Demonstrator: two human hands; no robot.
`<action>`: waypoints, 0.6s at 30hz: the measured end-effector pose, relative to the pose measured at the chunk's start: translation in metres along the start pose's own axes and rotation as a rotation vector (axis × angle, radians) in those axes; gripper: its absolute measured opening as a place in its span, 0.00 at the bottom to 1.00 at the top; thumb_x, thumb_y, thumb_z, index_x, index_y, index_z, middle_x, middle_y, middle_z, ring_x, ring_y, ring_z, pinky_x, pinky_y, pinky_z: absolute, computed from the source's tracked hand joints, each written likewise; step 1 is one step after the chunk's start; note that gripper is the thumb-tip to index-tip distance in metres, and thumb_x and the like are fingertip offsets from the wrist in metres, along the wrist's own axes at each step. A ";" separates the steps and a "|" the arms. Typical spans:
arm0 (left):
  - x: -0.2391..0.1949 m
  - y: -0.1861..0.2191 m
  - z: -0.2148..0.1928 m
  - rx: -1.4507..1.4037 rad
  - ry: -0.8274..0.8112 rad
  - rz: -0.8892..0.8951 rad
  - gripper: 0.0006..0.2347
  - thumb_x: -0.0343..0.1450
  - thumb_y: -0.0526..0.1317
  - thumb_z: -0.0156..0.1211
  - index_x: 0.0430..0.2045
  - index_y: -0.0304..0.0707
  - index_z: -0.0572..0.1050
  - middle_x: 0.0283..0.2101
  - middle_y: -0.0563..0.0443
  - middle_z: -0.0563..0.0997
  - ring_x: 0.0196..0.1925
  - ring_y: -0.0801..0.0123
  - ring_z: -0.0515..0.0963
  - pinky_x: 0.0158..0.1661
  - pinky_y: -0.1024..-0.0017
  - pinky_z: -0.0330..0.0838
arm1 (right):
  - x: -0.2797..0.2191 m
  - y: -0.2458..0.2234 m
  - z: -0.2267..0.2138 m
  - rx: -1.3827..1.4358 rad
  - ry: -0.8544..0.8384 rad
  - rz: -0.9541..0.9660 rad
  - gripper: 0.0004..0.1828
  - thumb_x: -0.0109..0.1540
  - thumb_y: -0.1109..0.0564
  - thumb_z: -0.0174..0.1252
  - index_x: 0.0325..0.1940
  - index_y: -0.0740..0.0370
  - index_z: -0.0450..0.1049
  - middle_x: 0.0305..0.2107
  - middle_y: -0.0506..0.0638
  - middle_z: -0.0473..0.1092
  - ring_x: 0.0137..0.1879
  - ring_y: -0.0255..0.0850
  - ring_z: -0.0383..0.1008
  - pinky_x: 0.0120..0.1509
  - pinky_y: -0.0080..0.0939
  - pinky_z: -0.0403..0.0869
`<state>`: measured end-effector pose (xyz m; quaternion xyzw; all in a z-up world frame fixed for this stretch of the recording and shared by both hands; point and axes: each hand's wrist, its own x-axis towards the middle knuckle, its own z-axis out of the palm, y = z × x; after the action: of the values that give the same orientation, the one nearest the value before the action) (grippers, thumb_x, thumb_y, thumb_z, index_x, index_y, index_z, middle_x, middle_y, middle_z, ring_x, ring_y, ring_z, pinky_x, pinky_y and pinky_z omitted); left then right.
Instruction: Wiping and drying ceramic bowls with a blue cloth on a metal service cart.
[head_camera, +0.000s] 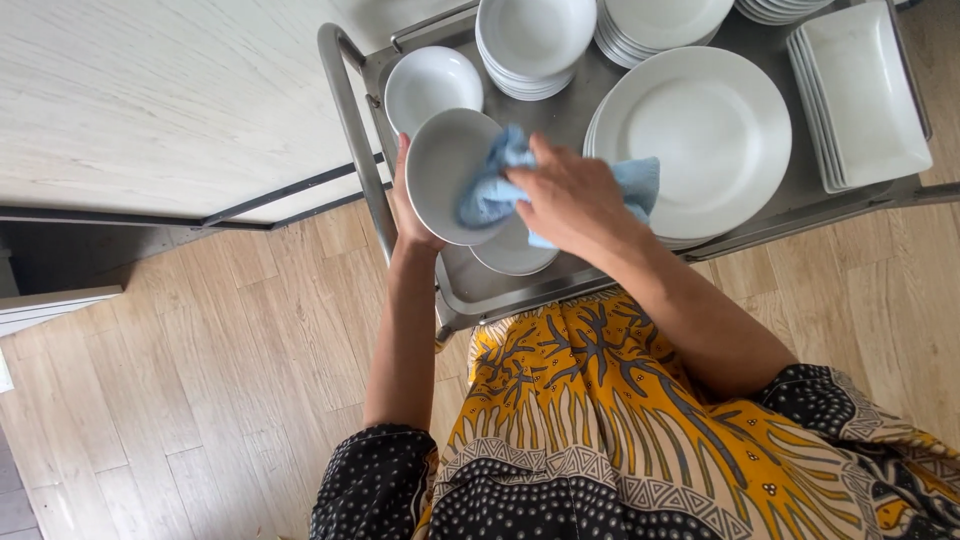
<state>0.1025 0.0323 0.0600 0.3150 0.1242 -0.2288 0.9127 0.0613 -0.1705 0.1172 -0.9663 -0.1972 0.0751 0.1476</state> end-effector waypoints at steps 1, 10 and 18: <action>-0.002 0.001 0.000 0.000 0.001 0.003 0.29 0.71 0.64 0.50 0.45 0.34 0.79 0.46 0.37 0.83 0.45 0.52 0.84 0.51 0.58 0.78 | 0.003 -0.005 -0.008 0.000 0.001 -0.003 0.14 0.61 0.53 0.63 0.51 0.49 0.78 0.44 0.56 0.68 0.42 0.52 0.79 0.35 0.49 0.79; 0.009 0.001 -0.018 -0.077 0.013 -0.011 0.32 0.68 0.67 0.52 0.47 0.34 0.80 0.47 0.38 0.83 0.51 0.51 0.83 0.59 0.57 0.74 | 0.021 -0.029 0.002 -0.041 0.172 -0.034 0.32 0.59 0.58 0.64 0.68 0.50 0.69 0.48 0.63 0.65 0.42 0.55 0.76 0.37 0.56 0.75; 0.023 -0.002 -0.045 0.086 0.050 0.042 0.30 0.68 0.65 0.53 0.50 0.37 0.76 0.48 0.36 0.81 0.49 0.54 0.80 0.58 0.58 0.73 | 0.015 -0.030 0.004 0.212 -0.277 0.069 0.19 0.66 0.44 0.54 0.45 0.62 0.78 0.39 0.63 0.72 0.26 0.46 0.77 0.35 0.54 0.77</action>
<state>0.1172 0.0518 0.0154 0.3623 0.1305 -0.2068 0.8994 0.0636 -0.1366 0.1217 -0.9319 -0.1735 0.2330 0.2172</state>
